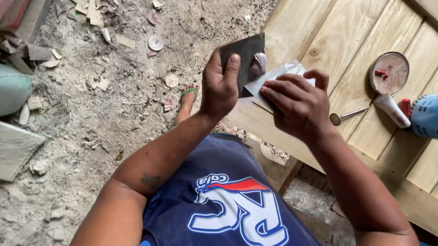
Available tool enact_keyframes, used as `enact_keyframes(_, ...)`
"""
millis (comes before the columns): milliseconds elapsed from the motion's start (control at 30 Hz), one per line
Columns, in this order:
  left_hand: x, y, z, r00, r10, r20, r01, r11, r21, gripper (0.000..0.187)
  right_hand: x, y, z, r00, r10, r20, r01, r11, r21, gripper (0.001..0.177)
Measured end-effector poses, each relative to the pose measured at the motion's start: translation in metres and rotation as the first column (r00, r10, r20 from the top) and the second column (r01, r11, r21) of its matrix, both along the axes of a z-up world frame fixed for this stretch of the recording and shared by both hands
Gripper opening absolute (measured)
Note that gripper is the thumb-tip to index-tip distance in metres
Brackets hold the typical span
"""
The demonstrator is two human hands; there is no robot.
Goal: The person scoops a pinkish filler from a can and spreads it into gaps on a wooden door using a small metal trowel. The person repeatedly applies and smooths the filler along the door's edges and seams.
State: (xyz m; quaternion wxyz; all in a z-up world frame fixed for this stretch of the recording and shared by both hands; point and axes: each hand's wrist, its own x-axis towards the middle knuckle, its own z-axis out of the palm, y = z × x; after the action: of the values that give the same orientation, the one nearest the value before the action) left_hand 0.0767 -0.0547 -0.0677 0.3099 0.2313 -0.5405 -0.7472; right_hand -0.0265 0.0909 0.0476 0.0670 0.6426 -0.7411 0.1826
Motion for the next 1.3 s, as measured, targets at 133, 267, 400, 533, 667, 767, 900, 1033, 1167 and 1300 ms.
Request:
enact_keyframes(133,0.01,-0.027,-0.023,0.993,0.112,0.043,-0.111,0.994,-0.025,0.029,-0.035,-0.001,-0.057,0.997,0.054,0.058,-0.066,0.972,0.225,0.007)
enact_keyframes(267,0.042,-0.064,-0.03,0.955,0.297,0.018,-0.297,0.955,0.018,0.03,-0.063,-0.013,-0.138,0.984,0.18,0.006,-0.174,0.943,0.284,0.023)
enact_keyframes(400,0.082,-0.085,-0.035,0.918,0.395,0.028,-0.396,0.917,0.051,0.03,-0.073,0.0,-0.194,0.968,0.247,-0.031,-0.232,0.939,0.254,0.03)
enact_keyframes(533,0.114,-0.085,-0.05,0.876,0.474,0.087,-0.48,0.874,0.075,0.029,-0.07,0.006,-0.219,0.971,0.237,0.003,-0.231,0.943,0.238,0.022)
enact_keyframes(667,0.128,-0.079,-0.062,0.857,0.495,0.141,-0.509,0.856,0.092,0.028,-0.061,0.007,-0.229,0.981,0.192,0.034,-0.194,0.954,0.23,0.021)
enact_keyframes(767,0.126,-0.075,-0.063,0.866,0.474,0.158,-0.492,0.864,0.105,0.028,-0.056,0.007,-0.232,0.987,0.133,0.089,-0.149,0.968,0.203,0.02)
enact_keyframes(900,0.116,-0.072,-0.061,0.901,0.413,0.133,-0.427,0.897,0.11,0.028,-0.055,0.014,-0.232,0.979,0.099,0.177,-0.139,0.963,0.233,0.023)
enact_keyframes(1033,0.11,-0.074,-0.058,0.907,0.392,0.152,-0.401,0.915,0.035,0.028,-0.067,0.028,-0.228,0.973,0.106,0.204,-0.159,0.95,0.269,0.031)
enact_keyframes(1167,0.107,-0.073,-0.062,0.916,0.377,0.136,-0.393,0.912,0.121,0.028,-0.076,0.047,-0.219,0.969,0.121,0.215,-0.183,0.936,0.3,0.036)
enact_keyframes(1300,0.107,-0.073,-0.067,0.923,0.362,0.131,-0.379,0.915,0.136,0.028,-0.074,0.066,-0.217,0.978,0.069,0.198,-0.131,0.938,0.321,0.033)
